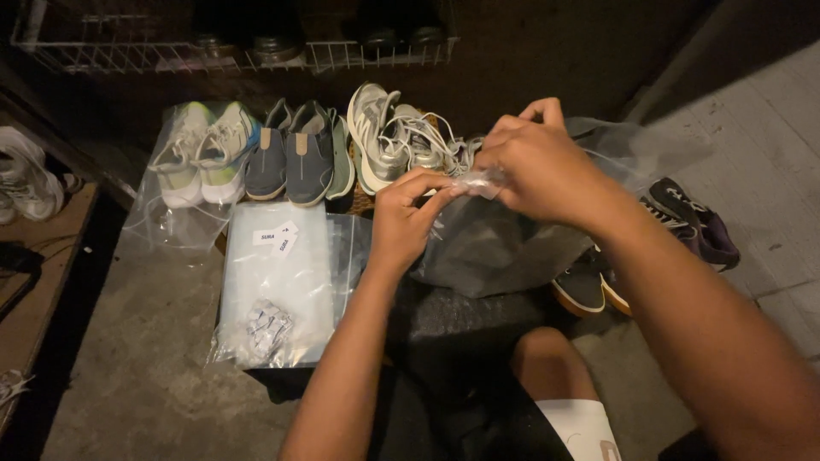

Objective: The person places a pair of black shoes into a clear plastic bag, adds a small white label, and seals the bag. They then press the bag to remove air and smooth the contents.

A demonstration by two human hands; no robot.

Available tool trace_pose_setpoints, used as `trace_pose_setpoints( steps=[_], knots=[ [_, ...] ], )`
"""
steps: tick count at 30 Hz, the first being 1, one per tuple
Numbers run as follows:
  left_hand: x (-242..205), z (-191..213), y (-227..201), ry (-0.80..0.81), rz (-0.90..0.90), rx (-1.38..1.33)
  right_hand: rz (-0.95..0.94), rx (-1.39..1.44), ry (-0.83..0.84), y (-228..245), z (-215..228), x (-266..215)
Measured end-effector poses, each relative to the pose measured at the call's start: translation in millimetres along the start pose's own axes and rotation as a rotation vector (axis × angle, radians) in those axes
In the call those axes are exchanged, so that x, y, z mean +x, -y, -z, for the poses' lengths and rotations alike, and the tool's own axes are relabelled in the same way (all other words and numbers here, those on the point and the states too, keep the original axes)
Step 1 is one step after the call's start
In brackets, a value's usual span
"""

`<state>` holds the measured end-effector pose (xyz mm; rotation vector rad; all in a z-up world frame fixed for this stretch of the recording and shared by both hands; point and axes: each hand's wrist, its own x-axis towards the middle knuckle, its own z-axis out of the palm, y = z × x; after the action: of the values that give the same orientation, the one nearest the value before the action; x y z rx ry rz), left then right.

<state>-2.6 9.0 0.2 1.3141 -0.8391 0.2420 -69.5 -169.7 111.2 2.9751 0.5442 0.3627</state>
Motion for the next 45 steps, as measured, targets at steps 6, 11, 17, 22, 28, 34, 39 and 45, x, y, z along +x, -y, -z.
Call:
trace_pose_setpoints(
  steps=[6, 11, 17, 22, 28, 34, 39, 45],
  knots=[
    [-5.7, -2.8, 1.8, -0.042, 0.033, -0.041, -0.046, 0.135, 0.029, 5.1, 12.5, -2.3],
    [-5.5, -5.3, -2.2, -0.056, 0.030, -0.026, -0.030, 0.087, 0.045, -1.2, 0.5, -6.7],
    [-12.5, -1.7, 5.9, -0.081, 0.038, 0.023, -0.166, 0.085, 0.089, -7.8, 34.8, -22.2],
    [-11.6, -0.1, -6.5, 0.023, 0.235, 0.081, -0.565, 0.141, 0.315, -38.4, 51.5, -45.4],
    [-3.7, -9.1, -15.6, 0.071, 0.147, 0.065, -0.374, 0.203, 0.123, -68.3, 38.4, -74.2],
    [-7.1, -14.5, -4.4, 0.064, 0.189, 0.038, -0.487, 0.152, 0.138, -89.3, 23.2, -98.5],
    [-3.8, -28.5, 17.0, 0.219, -0.066, 0.472, -0.510, -0.130, 0.317, -88.4, 3.8, -103.2],
    [41.7, -39.7, -2.6, -0.049, -0.009, 0.499, -0.327, -0.229, -0.159, -133.8, -28.3, -96.8]
  ],
)
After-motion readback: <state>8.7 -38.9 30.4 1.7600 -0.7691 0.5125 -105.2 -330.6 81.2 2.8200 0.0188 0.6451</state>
